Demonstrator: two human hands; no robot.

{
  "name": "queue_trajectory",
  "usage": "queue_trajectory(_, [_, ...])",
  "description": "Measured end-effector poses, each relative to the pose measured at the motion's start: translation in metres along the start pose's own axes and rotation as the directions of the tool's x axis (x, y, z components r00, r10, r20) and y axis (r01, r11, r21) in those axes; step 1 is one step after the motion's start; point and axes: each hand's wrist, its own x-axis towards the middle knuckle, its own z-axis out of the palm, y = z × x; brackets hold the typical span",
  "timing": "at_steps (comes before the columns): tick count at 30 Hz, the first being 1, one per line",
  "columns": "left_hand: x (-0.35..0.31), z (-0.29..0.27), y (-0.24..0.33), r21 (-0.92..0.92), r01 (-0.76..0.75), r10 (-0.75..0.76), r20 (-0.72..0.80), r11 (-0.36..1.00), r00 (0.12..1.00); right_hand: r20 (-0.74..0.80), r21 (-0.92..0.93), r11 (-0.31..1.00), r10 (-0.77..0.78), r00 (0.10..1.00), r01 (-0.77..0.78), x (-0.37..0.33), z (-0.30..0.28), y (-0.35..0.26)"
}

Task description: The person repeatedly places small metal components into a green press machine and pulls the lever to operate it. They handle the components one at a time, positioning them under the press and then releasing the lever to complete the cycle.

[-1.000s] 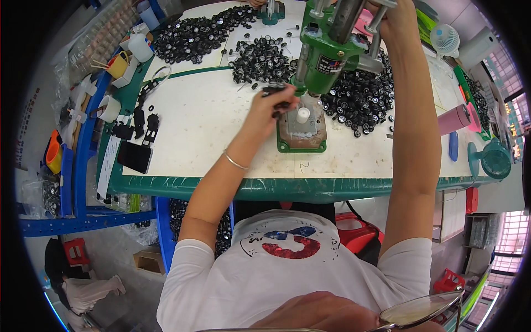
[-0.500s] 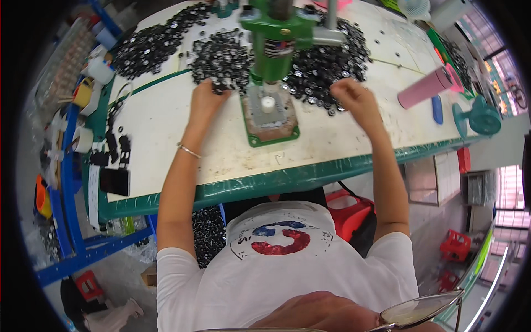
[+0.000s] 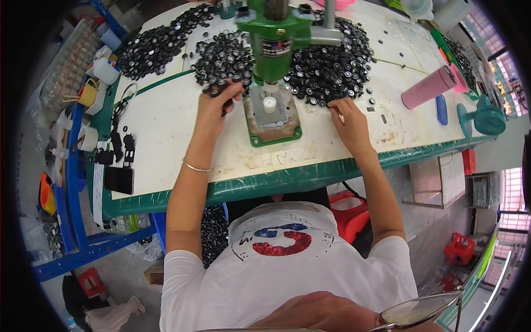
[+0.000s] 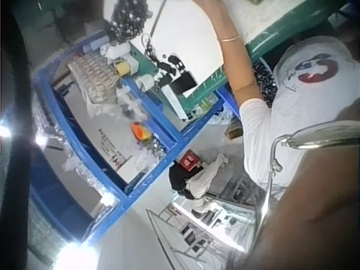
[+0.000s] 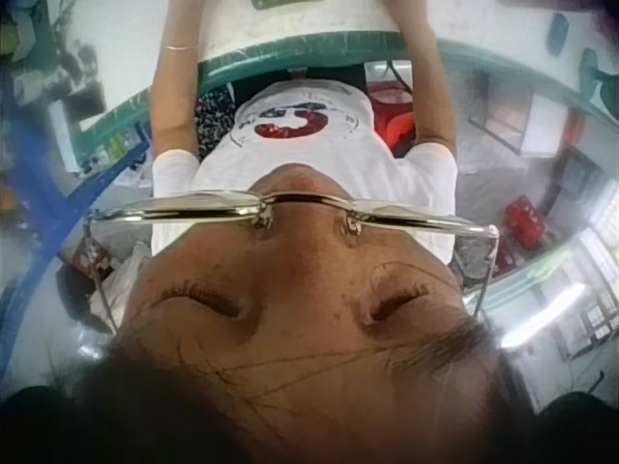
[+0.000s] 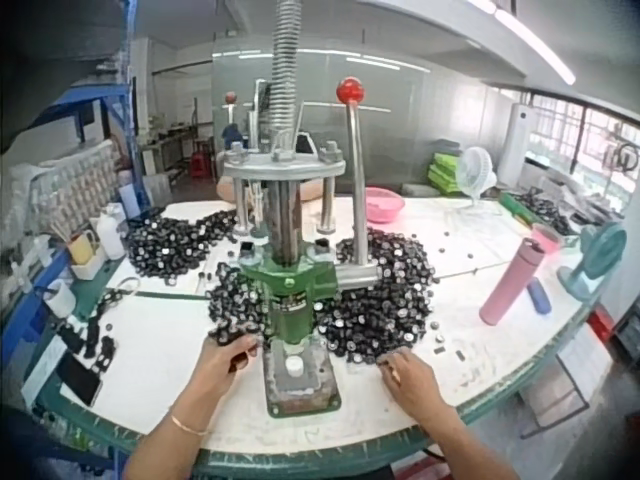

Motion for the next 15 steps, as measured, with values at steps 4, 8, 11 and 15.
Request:
queue_trajectory(4, [-0.003,0.009,-0.007,-0.015,-0.004,0.004,0.017,1.000,1.000,-0.023,0.352,0.930,-0.102,0.995,0.104,0.022,0.001,-0.043])
queue_trajectory(8, [-0.010,0.020,-0.005,0.011,-0.003,0.002,0.032,1.000,0.999,0.033,0.481,0.867,-0.162,0.986,0.126,0.043,0.025,-0.079])
queue_trajectory(11, [-0.014,0.019,-0.005,0.036,-0.008,0.006,0.043,0.999,0.999,0.071,0.484,0.869,-0.157,0.985,0.103,0.047,0.042,-0.083])
queue_trajectory(15, [-0.016,0.013,-0.006,0.092,-0.007,0.004,0.031,0.996,1.000,0.162,0.413,0.911,-0.076,0.984,0.002,0.051,0.044,-0.087])
